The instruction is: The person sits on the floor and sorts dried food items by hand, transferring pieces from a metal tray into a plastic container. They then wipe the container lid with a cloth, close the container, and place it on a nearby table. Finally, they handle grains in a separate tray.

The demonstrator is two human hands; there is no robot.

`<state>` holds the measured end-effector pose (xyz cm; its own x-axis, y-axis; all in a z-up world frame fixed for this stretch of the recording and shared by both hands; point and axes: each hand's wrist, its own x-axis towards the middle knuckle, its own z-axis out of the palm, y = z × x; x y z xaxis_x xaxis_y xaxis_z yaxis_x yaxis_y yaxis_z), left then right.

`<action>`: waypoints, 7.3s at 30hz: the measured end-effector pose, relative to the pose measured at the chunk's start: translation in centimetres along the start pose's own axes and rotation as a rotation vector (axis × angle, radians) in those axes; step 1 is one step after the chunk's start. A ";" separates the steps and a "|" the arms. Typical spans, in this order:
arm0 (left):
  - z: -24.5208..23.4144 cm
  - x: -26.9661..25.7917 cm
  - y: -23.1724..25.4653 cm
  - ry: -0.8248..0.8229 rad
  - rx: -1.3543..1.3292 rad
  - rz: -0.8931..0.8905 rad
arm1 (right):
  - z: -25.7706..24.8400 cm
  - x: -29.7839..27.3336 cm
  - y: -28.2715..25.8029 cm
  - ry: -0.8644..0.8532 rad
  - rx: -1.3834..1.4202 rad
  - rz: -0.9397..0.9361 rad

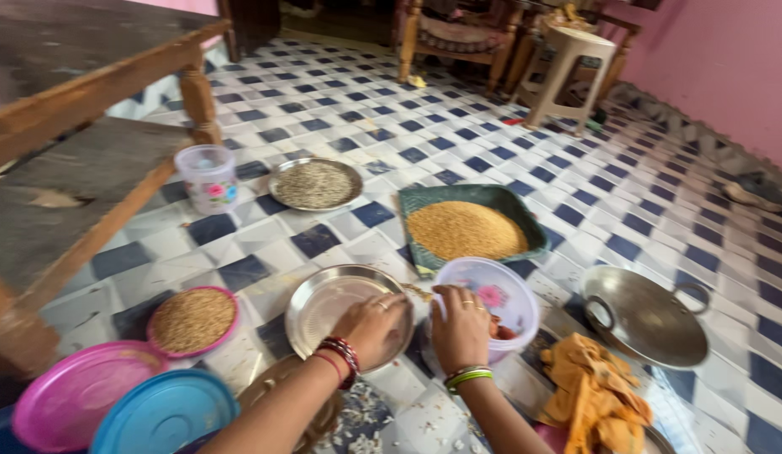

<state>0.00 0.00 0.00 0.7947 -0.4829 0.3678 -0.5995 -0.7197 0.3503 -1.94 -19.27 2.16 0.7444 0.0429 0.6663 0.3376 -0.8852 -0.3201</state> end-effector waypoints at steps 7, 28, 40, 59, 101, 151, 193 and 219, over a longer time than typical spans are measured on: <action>-7.2 -9.8 -10.1 -0.095 0.183 -0.347 | 8.4 -0.5 -12.9 -0.312 0.270 -0.157; -9.3 -22.5 -21.3 -0.362 0.351 -0.914 | 17.3 -4.6 -24.9 -0.950 0.277 -0.268; -18.9 -11.6 -8.6 0.143 0.169 -0.556 | 9.8 0.4 -18.8 -0.566 0.253 0.137; 3.6 15.7 11.5 0.396 -1.201 -0.481 | -15.0 -1.9 5.0 0.154 -0.116 0.157; 6.3 17.1 21.0 0.107 -1.522 -0.296 | -17.6 -1.7 9.6 0.405 0.184 -0.024; -6.7 9.6 9.4 0.311 -0.248 -0.342 | -17.4 0.2 3.0 0.012 0.483 0.335; -9.5 7.8 16.6 0.296 -0.197 -0.270 | -14.8 -1.4 3.1 -0.369 -0.354 0.334; -4.8 9.8 15.7 0.339 -0.289 0.039 | -15.5 2.9 15.6 -0.206 0.836 1.121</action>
<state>-2.10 -13.64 13.22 0.7234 -0.2815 0.6305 -0.6689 -0.5120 0.5389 -3.43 -40.15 9.56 0.8869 -0.3595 -0.2901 -0.2982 0.0340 -0.9539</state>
